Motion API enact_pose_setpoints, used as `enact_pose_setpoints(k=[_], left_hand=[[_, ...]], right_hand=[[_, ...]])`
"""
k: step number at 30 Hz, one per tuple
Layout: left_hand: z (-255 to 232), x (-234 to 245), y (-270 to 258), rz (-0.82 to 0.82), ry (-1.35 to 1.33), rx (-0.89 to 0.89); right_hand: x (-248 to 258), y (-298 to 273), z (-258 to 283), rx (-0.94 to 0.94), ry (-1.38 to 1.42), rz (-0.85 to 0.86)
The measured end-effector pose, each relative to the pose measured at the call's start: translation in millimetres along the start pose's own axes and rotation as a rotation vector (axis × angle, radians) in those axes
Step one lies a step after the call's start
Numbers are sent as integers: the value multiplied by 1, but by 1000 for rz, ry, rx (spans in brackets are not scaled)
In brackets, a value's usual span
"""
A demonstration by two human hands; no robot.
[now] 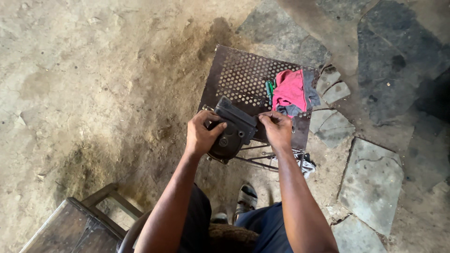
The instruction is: The person works on a dark mechanical part placed on a perforated metal table. They use their hands to manipulate the part and a green screwdriver to adjust screws. A pink cloth is used to wipe the part and the screwdriver during the process.
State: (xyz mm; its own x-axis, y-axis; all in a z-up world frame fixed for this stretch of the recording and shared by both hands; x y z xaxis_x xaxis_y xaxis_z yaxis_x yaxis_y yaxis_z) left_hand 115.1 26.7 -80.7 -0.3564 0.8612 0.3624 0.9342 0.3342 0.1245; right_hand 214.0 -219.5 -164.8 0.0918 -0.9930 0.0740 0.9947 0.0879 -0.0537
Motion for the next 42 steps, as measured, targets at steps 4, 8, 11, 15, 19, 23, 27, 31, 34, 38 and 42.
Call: enact_pose_setpoints(k=[4, 8, 11, 15, 19, 23, 27, 31, 34, 38, 42], left_hand=[[1, 4, -3, 51, -103, -44], [0, 5, -2, 63, -60, -197], [2, 1, -2, 28, -49, -54], [-4, 4, -2, 40, -12, 5], [-12, 3, -3, 27, -66, -265], [4, -1, -1, -1, 17, -48], [0, 2, -4, 9, -37, -126], [-8, 1, -4, -1, -25, -229], [-1, -1, -2, -12, 44, -1], [-4, -1, -3, 25, 32, -8], [-10, 1, -4, 50, -31, -177]], right_hand=[[0, 1, 0, 0, -29, 0], [1, 2, -5, -32, -20, 5], [0, 2, -7, -17, 19, 12], [0, 1, -5, -22, -29, -2], [0, 2, -4, -44, -8, -9], [-1, 4, -7, -52, -11, -10], [0, 4, -6, -21, -10, -2], [0, 3, -7, -10, -58, -11], [0, 6, -12, 12, -19, 3], [0, 6, -15, 15, -35, 5], [1, 5, -10, 27, -66, -5]])
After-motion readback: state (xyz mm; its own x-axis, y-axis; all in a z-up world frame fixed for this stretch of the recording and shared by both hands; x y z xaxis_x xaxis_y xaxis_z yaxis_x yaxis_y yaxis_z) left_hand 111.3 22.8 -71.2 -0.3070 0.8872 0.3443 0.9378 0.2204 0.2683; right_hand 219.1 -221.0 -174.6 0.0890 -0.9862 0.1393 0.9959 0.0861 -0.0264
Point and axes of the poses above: each hand's wrist, its own y-axis towards the middle knuckle, its own x-axis out of the back of the hand, z = x × y, the point moved 5 cm from there along y, towards the middle knuckle, and after that the axes turned 1 degree about z, right-handed, at the moved point
